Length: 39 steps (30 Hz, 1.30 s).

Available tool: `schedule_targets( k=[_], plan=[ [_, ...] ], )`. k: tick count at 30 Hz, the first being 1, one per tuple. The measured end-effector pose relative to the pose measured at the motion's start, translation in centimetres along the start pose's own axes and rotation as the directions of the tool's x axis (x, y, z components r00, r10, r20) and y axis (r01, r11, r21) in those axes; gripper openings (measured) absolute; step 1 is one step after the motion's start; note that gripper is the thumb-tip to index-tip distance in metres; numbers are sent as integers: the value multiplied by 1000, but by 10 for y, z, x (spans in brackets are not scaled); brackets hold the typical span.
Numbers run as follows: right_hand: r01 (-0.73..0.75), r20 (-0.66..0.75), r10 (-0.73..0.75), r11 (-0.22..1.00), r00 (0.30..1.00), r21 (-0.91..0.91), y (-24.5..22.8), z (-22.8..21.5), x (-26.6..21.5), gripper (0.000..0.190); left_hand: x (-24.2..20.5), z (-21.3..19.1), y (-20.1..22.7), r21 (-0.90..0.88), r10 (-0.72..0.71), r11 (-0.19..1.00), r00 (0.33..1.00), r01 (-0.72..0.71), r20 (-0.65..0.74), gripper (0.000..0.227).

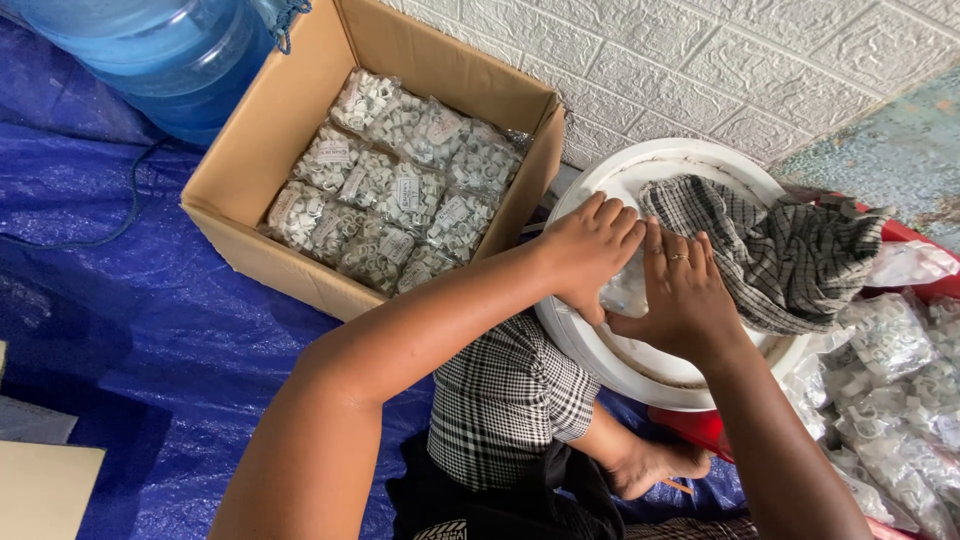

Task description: The person is taking small plastic-wrapped components from a red bin, wrapping them in a grey cloth, and then neatly packing them into a cardboard box while sitting on the floor.

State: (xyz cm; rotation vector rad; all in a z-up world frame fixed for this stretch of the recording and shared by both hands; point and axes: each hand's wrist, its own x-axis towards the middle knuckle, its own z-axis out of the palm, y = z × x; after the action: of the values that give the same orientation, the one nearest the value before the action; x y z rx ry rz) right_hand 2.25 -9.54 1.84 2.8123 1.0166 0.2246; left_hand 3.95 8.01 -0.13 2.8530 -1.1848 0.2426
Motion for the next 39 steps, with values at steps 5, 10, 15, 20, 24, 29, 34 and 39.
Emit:
schedule_targets(
  k=[5, 10, 15, 20, 24, 29, 34, 39],
  plan=[
    [-36, 15, 36, 999, 999, -33, -3, -12, 6, 127, 2, -3, -6, 20, 1, 1000, 998, 1, -68, 116],
    [18, -35, -20, 999, 999, -49, -10, -47, 45, 126, -10, -44, -40, 50, -30, 998, 994, 35, -108, 115],
    [279, -270, -282, 959, 921, -52, -49, -69, 119, 113, -61, -71, -105, 311, -137, 934, 981, 174, -138, 128],
    [352, -238, -359, 933, 903, -73, -119, -7, 197, 113, -146, -38, -166, 343, -288, 892, 955, 296, -76, 129],
    [410, -232, -404, 912, 885, -25, -180, 45, 232, 117, -208, -4, -188, 383, -353, 840, 923, 384, -154, 117],
    [355, -81, -352, 934, 933, 35, -247, 119, 244, 122, -251, 79, -209, 360, -522, 817, 843, 451, 129, 137],
    [291, 379, -323, 946, 867, 140, -293, 140, 246, 108, -285, 134, -204, 250, -621, 781, 669, 572, 408, 101],
    [305, 347, -375, 922, 860, 240, -330, 186, 257, 109, -320, 204, -227, 230, -663, 711, 525, 664, 533, 68]
  ],
)
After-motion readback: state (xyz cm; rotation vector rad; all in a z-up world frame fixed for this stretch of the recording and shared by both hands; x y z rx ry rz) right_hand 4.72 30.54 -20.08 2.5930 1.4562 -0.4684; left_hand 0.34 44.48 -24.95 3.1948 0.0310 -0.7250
